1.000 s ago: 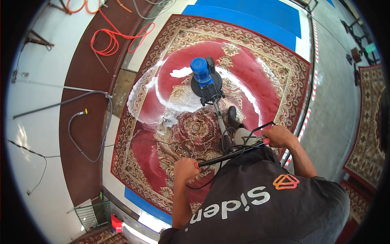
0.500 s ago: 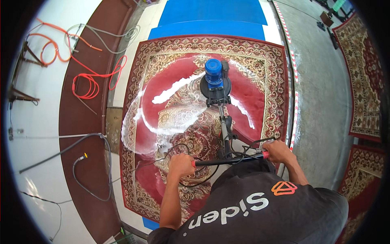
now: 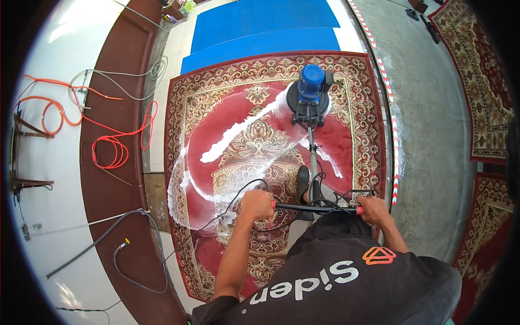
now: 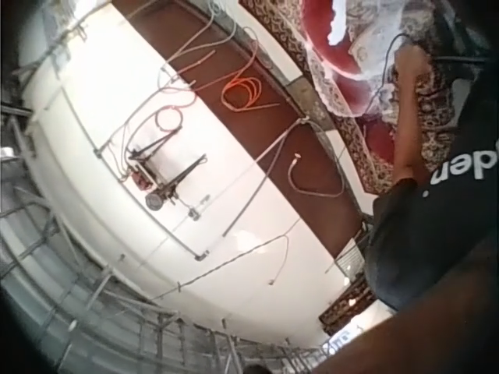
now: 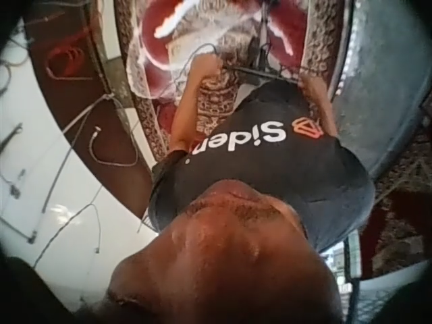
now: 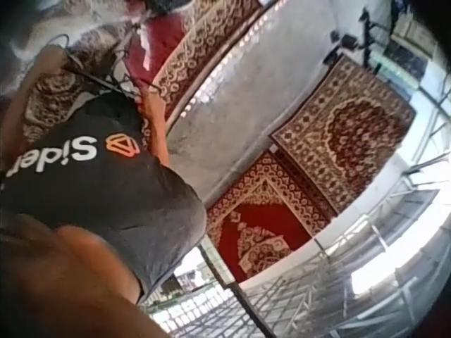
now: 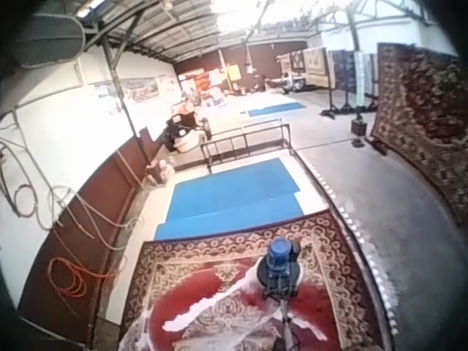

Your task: Cleaning a large decorative rug using a motorized floor polisher with foam.

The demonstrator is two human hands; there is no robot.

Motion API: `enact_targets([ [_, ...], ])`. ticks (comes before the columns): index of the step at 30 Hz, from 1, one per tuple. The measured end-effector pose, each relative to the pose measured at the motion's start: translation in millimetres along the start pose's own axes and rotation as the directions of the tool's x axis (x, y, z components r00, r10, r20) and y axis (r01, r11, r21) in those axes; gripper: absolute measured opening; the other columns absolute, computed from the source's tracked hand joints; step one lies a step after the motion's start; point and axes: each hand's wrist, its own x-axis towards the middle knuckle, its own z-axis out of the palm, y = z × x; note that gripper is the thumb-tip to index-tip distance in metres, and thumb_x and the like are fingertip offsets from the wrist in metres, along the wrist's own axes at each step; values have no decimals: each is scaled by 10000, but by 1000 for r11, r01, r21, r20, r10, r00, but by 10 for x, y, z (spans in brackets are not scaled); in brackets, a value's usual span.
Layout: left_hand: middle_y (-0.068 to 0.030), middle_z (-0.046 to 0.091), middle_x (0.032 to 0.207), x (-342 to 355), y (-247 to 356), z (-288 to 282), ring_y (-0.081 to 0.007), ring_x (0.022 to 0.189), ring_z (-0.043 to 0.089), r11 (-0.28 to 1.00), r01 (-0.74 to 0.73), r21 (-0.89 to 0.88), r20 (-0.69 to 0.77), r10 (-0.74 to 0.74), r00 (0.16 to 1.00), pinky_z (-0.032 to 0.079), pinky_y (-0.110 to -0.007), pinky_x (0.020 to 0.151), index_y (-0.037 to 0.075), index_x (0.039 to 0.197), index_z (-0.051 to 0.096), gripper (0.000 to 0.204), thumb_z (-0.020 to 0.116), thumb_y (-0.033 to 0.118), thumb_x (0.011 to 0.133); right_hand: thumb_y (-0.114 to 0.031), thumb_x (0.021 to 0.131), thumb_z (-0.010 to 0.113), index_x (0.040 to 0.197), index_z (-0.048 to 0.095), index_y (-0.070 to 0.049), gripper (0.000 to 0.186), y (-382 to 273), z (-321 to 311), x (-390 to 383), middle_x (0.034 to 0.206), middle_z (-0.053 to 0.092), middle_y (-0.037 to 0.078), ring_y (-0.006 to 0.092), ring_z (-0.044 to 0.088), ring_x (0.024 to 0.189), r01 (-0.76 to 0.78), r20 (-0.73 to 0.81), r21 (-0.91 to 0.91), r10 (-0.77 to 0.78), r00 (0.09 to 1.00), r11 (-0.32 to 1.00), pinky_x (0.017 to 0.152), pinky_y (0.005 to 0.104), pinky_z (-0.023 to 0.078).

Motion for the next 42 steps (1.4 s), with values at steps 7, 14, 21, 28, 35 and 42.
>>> enact_targets([
  [7, -216, 768, 853, 761, -106, -143, -389, 796, 765, 999, 11, -45, 35, -9, 999, 605, -494, 725, 62, 807, 804, 228, 707, 236, 696, -130, 772, 740, 1029, 612, -113, 288, 261, -43, 681, 911, 740, 204, 455, 719, 940, -74, -29, -1, 73, 997, 997, 771, 584, 549],
  [14, -216, 765, 842, 1251, -267, -82, -398, 800, 761, 993, 84, -88, 0, -84, 996, 602, -495, 738, 84, 833, 815, 246, 711, 275, 718, -163, 765, 754, 978, 614, -117, 259, 563, -363, 1413, 881, 737, 188, 443, 724, 899, 8, -126, -45, -13, 992, 999, 752, 569, 563],
  [21, -210, 768, 868, 1303, -480, -450, -406, 831, 755, 981, 157, -117, -21, -161, 987, 600, -511, 780, 111, 817, 811, 203, 694, 257, 738, -191, 846, 679, 1033, 612, -120, 211, 479, -741, 2006, 881, 747, 180, 429, 736, 870, 155, -110, -149, -172, 979, 977, 746, 568, 571],
  [28, -215, 757, 866, 927, -964, -424, -416, 833, 743, 960, 230, -161, -97, -247, 964, 594, -523, 773, 93, 796, 803, 211, 673, 243, 722, -192, 835, 698, 1045, 631, -117, 233, -156, -977, 2292, 907, 752, 188, 440, 734, 881, 223, -54, -172, -235, 970, 960, 753, 574, 568],
  [35, -212, 762, 871, 157, -1418, -278, -416, 832, 741, 931, 330, -153, -56, -342, 938, 593, -506, 767, 92, 809, 803, 240, 660, 275, 747, -193, 808, 709, 1057, 658, -112, 267, -986, -881, 2282, 904, 751, 199, 438, 739, 895, 293, -23, -197, -303, 953, 936, 754, 575, 577],
  [42, -218, 771, 923, -916, -1655, -88, -420, 885, 749, 865, 456, -211, 56, -455, 889, 597, -513, 826, 126, 854, 822, 220, 681, 246, 734, -181, 777, 722, 1022, 650, -106, 266, -1772, -425, 2019, 884, 746, 203, 440, 737, 873, 420, -17, -178, -429, 903, 890, 734, 569, 570],
])
